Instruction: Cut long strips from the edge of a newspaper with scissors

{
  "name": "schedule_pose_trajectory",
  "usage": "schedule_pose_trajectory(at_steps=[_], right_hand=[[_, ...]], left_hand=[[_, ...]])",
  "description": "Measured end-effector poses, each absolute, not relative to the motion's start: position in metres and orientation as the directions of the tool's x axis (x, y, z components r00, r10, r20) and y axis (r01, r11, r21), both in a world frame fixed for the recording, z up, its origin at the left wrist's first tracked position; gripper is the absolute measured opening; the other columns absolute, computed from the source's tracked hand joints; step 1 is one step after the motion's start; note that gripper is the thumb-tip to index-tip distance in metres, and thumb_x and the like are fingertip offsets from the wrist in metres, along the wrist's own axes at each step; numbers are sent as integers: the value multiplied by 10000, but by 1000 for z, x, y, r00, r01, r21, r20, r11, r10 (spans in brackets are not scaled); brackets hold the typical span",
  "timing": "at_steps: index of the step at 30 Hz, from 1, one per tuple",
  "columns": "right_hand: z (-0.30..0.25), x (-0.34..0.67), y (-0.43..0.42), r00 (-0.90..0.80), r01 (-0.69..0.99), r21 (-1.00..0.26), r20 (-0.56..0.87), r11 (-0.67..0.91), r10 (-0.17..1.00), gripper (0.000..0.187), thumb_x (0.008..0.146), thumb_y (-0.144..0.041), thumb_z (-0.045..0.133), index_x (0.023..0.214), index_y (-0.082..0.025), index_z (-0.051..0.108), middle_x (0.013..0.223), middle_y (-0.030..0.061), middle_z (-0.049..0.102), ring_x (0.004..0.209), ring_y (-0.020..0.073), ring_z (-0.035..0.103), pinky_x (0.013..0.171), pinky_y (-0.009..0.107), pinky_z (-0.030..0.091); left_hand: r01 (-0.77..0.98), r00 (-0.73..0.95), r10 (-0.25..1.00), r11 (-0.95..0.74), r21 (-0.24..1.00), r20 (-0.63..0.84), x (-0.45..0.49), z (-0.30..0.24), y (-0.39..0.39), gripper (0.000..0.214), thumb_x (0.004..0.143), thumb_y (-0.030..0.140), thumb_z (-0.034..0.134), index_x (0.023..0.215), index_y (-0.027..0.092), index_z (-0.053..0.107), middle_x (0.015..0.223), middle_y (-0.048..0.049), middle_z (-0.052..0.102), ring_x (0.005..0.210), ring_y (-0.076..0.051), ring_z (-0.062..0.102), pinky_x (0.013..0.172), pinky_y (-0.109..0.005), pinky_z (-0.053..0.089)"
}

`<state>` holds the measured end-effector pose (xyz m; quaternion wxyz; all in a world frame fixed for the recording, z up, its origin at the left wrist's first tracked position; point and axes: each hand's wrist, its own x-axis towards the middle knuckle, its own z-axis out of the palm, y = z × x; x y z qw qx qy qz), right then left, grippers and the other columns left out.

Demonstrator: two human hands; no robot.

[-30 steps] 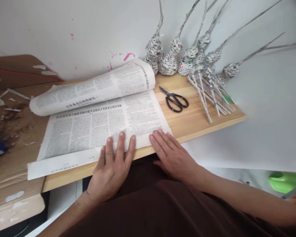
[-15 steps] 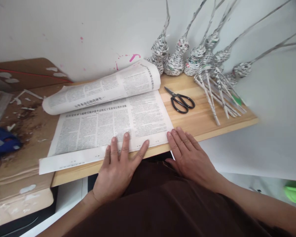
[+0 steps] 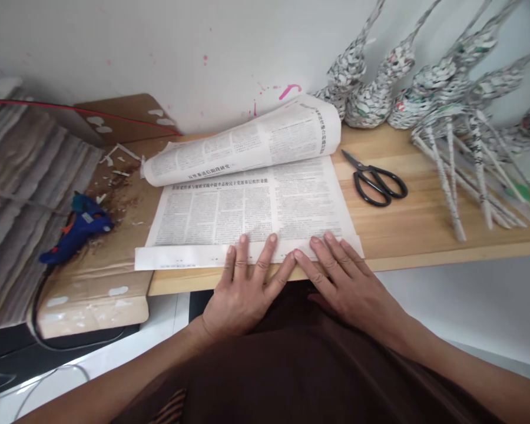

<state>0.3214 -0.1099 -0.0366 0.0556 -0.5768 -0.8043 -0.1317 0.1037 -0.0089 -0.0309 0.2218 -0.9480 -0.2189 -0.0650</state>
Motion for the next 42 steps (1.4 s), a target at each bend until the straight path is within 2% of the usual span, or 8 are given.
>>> schedule_pose_trajectory(at_steps=[3,9,15,20,24,30,35,42], right_hand=[[-38,321,-110,-325,943,154,249,294,912,759,912,-286,640,1560,-120,281,1514,264,418,1453,451,249,1115,595,375],[-39,323,-109,-354,932,176,274,316,894,756,896,-314,671,1532,-89,329,1493,290,427,1449,463,255,1118,601,364],[-38,324,-108,-343,938,152,283,311,896,725,915,-360,650,1520,-97,348,1479,276,448,1436,448,301,1118,594,367],[-39,324,-108,-350,934,170,278,313,894,731,942,-362,614,1545,-97,299,1480,280,442,1447,446,277,1114,602,368],[-41,325,-108,-347,936,168,277,311,896,751,950,-352,606,1567,-109,252,1476,263,459,1454,436,268,1121,597,367],[-44,327,-108,-349,935,173,298,309,888,762,959,-313,598,1583,-117,207,1481,261,458,1458,424,268,1114,596,379],[-41,327,-108,-343,938,143,287,314,894,711,981,-242,546,1588,-129,194,1487,253,457,1451,420,290,1115,602,372],[-37,331,-106,-371,927,177,291,331,882,605,1025,-204,351,1598,-163,159,1484,201,483,1432,391,349,1084,571,413]], left_hand=[[431,902,380,-804,-409,204,98,-29,-7,730,954,322,524,1584,324,155,1601,-119,298,1380,-412,409,1081,-542,423],[458,889,411,-804,-380,202,86,-28,-3,730,953,347,532,1582,329,162,1566,-127,385,1371,-420,425,1069,-551,430],[516,855,453,-784,-344,252,56,-36,8,775,927,357,579,1579,356,161,1600,-137,318,1418,-456,317,1078,-581,417],[557,830,540,-795,-241,140,35,-23,12,778,937,321,590,1575,386,149,1632,-116,252,1447,-466,227,1111,-590,383],[622,783,613,-766,-162,111,19,-19,15,767,928,389,600,1564,415,173,1648,-82,221,1467,-429,211,1147,-576,344],[694,720,677,-699,-170,154,-7,-19,23,717,939,351,585,1565,352,234,1613,-109,310,1468,-363,262,1170,-539,333],[760,649,748,-631,-155,139,-17,-13,24,683,924,404,598,1542,314,322,1588,-102,361,1462,-357,288,1193,-575,260],[828,560,808,-538,-159,184,-28,-18,24,869,890,452,630,1589,273,144,1571,-127,373,1461,-345,299,1210,-589,174]])
